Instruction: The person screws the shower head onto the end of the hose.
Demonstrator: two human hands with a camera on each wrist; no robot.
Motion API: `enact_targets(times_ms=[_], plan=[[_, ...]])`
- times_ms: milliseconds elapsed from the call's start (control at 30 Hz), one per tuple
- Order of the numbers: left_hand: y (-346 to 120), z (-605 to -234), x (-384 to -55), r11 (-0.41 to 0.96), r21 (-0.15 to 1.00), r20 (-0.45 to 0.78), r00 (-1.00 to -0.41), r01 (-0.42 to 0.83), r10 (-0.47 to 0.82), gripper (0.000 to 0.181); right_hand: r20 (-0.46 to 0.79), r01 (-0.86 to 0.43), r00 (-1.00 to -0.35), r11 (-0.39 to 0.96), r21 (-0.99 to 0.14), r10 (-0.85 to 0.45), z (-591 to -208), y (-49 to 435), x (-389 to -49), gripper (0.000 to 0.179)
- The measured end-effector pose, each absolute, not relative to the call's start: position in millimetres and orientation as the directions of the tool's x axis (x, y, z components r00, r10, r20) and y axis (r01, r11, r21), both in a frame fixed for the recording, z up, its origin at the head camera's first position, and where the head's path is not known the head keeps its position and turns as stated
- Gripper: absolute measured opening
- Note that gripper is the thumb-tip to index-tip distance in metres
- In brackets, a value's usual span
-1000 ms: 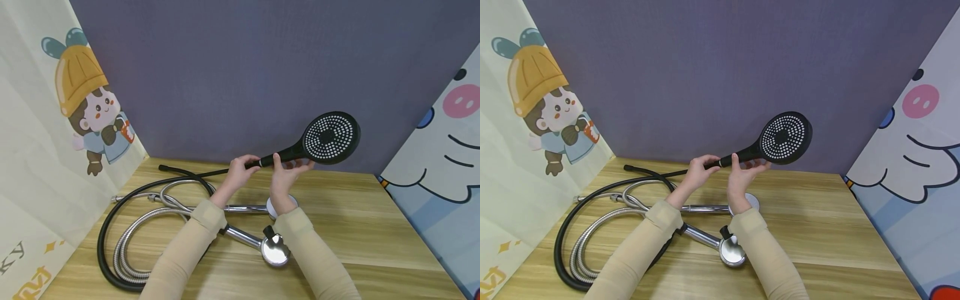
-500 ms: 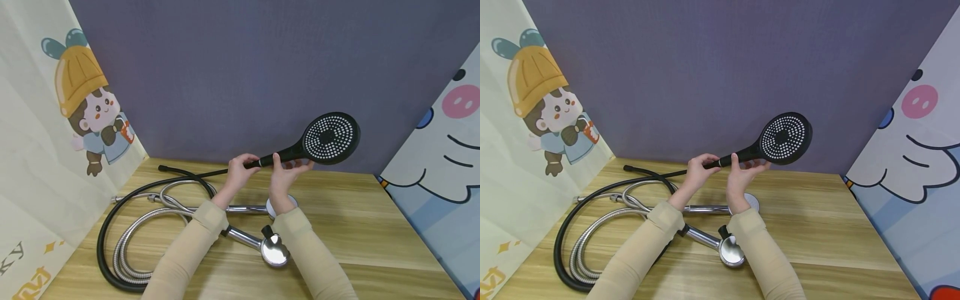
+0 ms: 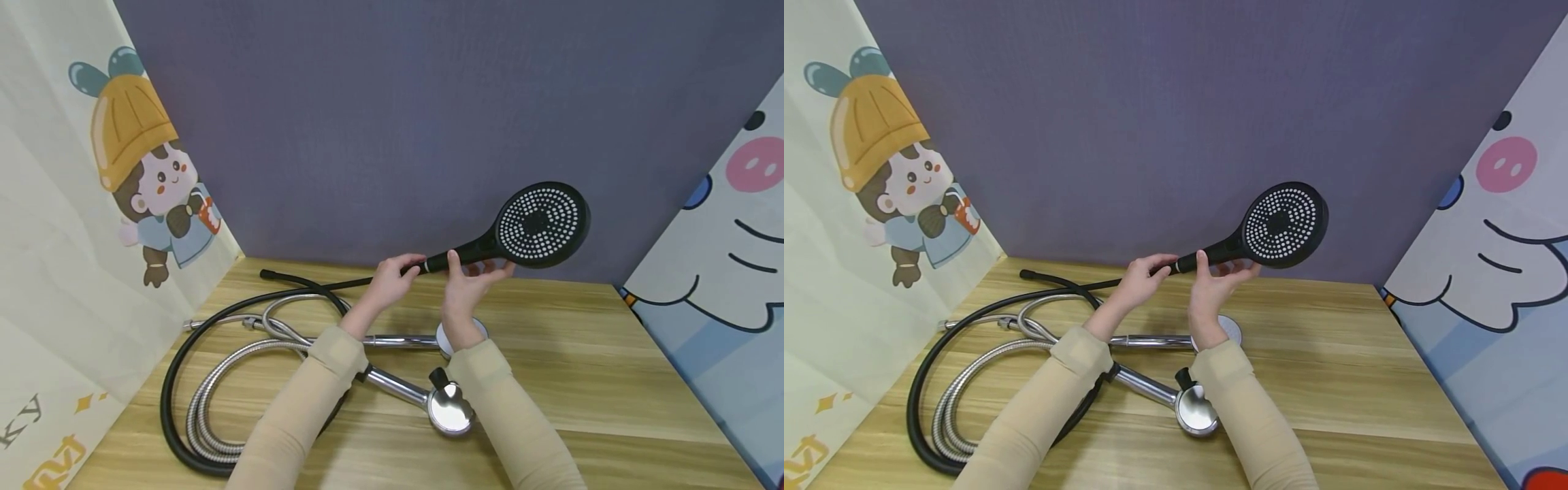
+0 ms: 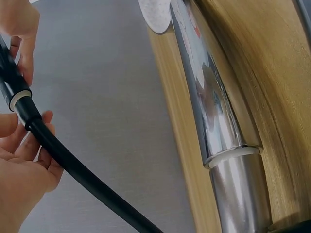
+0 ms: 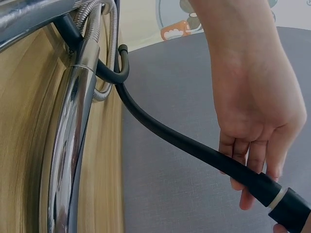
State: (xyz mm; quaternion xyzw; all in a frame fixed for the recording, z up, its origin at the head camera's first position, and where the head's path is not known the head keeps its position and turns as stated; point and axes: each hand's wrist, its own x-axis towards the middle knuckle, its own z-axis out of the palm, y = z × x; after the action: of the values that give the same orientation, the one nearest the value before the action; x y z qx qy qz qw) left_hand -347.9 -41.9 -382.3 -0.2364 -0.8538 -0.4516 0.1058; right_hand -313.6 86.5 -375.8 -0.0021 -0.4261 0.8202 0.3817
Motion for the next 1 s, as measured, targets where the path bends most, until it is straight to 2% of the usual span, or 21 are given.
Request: enact_targets(times_ms=[200,567,1000], plan=[[-40.7,-383.0,-349.2,0.504,0.702,0.399,-0.864,0.503,0.307,0.027,0.322,-0.629,-0.71,-0.358,-0.691,0.626,-375.6,86.2,-313.7,0.098],[-37.0,-386.1,-350.1,0.456,0.713,0.474,-0.845,0.533,0.246,0.024,0.305,-0.621,-0.711,-0.363,-0.695,0.633,-376.1,86.1,-312.4,0.095],[-34.3,-387.4,-350.4,0.427,0.756,0.481,-0.863,0.496,0.152,0.027,0.304,-0.617,-0.72,-0.373,-0.693,0.624,-375.1,85.3,-311.0,0.095]])
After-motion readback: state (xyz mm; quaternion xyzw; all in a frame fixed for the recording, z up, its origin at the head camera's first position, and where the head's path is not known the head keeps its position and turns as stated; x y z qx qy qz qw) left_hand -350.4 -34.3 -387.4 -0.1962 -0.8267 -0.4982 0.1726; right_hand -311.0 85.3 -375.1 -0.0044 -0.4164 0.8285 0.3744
